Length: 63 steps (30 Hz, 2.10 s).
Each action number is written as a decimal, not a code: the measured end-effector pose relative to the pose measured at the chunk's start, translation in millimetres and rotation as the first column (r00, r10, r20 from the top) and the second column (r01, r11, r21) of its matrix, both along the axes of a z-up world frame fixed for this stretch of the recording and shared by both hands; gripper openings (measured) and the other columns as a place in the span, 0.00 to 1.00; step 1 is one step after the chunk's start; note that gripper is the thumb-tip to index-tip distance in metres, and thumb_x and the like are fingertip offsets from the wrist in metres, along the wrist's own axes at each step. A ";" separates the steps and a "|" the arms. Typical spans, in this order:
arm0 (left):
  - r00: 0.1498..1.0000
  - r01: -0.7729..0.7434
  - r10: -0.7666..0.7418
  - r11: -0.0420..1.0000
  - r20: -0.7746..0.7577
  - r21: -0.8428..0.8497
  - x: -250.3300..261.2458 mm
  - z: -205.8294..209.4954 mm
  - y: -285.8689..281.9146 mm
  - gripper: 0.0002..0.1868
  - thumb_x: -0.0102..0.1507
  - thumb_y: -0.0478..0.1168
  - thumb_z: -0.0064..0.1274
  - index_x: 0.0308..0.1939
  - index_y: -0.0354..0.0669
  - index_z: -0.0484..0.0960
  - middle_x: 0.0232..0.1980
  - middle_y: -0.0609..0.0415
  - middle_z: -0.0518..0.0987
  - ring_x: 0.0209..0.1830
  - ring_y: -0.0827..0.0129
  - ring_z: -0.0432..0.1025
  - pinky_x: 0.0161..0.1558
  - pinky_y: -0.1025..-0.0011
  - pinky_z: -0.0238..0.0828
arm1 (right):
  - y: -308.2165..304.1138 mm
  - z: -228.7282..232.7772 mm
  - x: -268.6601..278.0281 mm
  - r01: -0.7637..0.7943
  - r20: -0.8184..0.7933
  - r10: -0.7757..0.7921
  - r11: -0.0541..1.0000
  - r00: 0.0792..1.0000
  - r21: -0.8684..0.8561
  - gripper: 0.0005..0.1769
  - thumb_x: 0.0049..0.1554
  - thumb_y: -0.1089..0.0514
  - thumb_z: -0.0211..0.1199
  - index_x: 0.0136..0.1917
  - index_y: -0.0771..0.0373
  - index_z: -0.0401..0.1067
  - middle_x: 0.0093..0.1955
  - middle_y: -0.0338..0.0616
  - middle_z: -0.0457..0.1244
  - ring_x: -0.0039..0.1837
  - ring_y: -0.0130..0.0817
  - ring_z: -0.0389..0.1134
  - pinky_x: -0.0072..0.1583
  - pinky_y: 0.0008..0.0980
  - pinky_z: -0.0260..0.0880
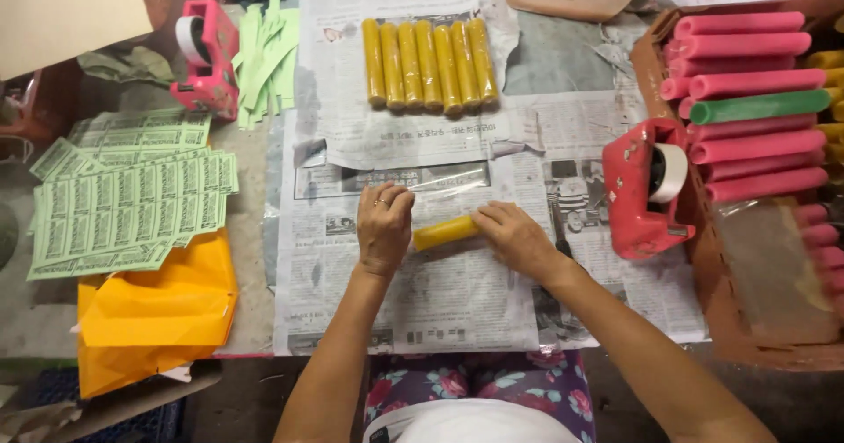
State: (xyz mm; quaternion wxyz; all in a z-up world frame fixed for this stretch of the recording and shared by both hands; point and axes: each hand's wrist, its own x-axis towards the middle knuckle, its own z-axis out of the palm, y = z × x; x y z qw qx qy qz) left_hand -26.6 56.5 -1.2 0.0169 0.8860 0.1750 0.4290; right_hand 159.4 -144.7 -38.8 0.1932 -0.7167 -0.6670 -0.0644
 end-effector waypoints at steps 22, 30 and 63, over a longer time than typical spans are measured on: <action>0.979 0.078 -0.084 0.996 -0.184 -0.038 -17.2 -40.8 -74.7 0.03 0.62 0.36 0.55 0.36 0.53 0.80 0.40 0.57 0.81 0.46 0.62 0.78 0.46 0.68 0.73 | -1.8 87.9 17.5 0.006 -0.366 -0.067 0.986 0.928 -0.164 0.28 0.49 0.59 0.73 0.63 0.57 0.73 0.54 0.48 0.68 0.60 0.51 0.69 0.63 0.46 0.69; 0.985 -0.068 0.075 0.997 -0.155 0.048 -19.5 -74.1 -83.6 0.12 0.63 0.41 0.54 0.25 0.58 0.72 0.30 0.61 0.67 0.30 0.65 0.66 0.29 0.70 0.61 | 35.3 59.7 -2.9 -0.099 -0.497 -0.128 0.909 0.858 -0.404 0.27 0.46 0.60 0.75 0.60 0.63 0.74 0.54 0.57 0.70 0.60 0.58 0.71 0.62 0.52 0.71; 0.995 -0.041 0.040 0.999 -0.096 -0.003 -13.9 -25.6 -82.9 0.11 0.61 0.37 0.57 0.26 0.55 0.74 0.44 0.61 0.75 0.50 0.62 0.71 0.43 0.70 0.63 | 66.5 50.7 18.6 -0.167 -0.404 -0.228 0.656 0.886 -0.736 0.22 0.48 0.46 0.73 0.57 0.46 0.81 0.50 0.48 0.73 0.60 0.53 0.72 0.63 0.49 0.70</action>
